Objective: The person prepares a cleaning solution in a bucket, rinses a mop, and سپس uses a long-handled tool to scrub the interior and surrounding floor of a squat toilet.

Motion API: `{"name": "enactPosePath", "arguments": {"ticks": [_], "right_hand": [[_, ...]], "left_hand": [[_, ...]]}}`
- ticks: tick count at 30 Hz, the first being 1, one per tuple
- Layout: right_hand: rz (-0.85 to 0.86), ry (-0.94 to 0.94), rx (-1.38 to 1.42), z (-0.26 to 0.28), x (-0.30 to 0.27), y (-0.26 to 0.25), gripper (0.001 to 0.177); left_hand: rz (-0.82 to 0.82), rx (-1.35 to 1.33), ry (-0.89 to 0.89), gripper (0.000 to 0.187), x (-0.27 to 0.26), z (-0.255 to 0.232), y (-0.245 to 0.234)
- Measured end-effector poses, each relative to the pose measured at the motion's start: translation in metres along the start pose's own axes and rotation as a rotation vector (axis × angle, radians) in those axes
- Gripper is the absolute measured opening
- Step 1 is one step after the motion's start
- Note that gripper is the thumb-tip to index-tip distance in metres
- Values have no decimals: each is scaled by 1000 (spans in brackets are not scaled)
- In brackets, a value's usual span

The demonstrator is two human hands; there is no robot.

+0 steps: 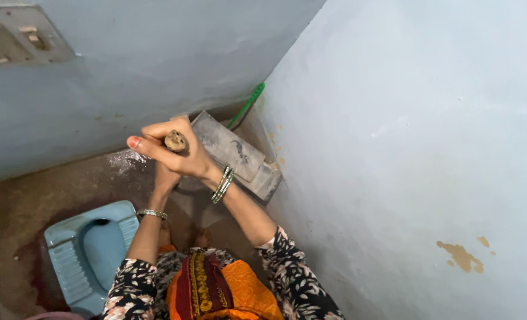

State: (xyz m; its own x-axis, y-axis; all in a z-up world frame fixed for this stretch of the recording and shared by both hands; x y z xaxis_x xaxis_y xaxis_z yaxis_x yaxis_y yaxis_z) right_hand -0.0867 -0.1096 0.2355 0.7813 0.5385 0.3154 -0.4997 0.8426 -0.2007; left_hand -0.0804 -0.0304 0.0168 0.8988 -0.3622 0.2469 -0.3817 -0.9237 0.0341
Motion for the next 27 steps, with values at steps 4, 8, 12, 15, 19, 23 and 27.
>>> {"name": "enactPosePath", "arguments": {"ticks": [4,8,12,15,19,23,27], "right_hand": [[0,19,10,-3,9,-9,57],[36,-70,32,-10,21,-17,55],[90,-142,-59,-13,29,-30,53],[84,-156,-42,-16,37,-35,52],[68,-127,-110,-15,37,-42,50],[-7,-47,-208,-9,30,-49,45],[-116,52,-212,3,15,-51,42]], "left_hand": [[-3,14,18,22,18,15,-7],[-37,-258,-41,14,33,42,-11],[85,-582,143,19,51,56,-15],[200,-1100,296,39,58,56,-5],[157,-551,33,29,65,67,-10],[110,-150,48,13,72,112,-17],[139,-207,-79,19,71,161,-12]]}}
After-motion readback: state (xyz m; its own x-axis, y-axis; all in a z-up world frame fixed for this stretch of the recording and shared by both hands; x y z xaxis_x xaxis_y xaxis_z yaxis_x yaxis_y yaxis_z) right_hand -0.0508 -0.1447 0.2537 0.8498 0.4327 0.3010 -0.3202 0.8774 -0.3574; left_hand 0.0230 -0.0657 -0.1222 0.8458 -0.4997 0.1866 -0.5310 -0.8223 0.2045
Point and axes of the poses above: each hand's wrist, its own x-axis towards the middle knuckle, its own y-axis out of the palm, z = x × y, the point moved 1 cm from there along x, towards the middle knuckle, and after that the axes turned 13 degrees about z, right-handed, at the moved point
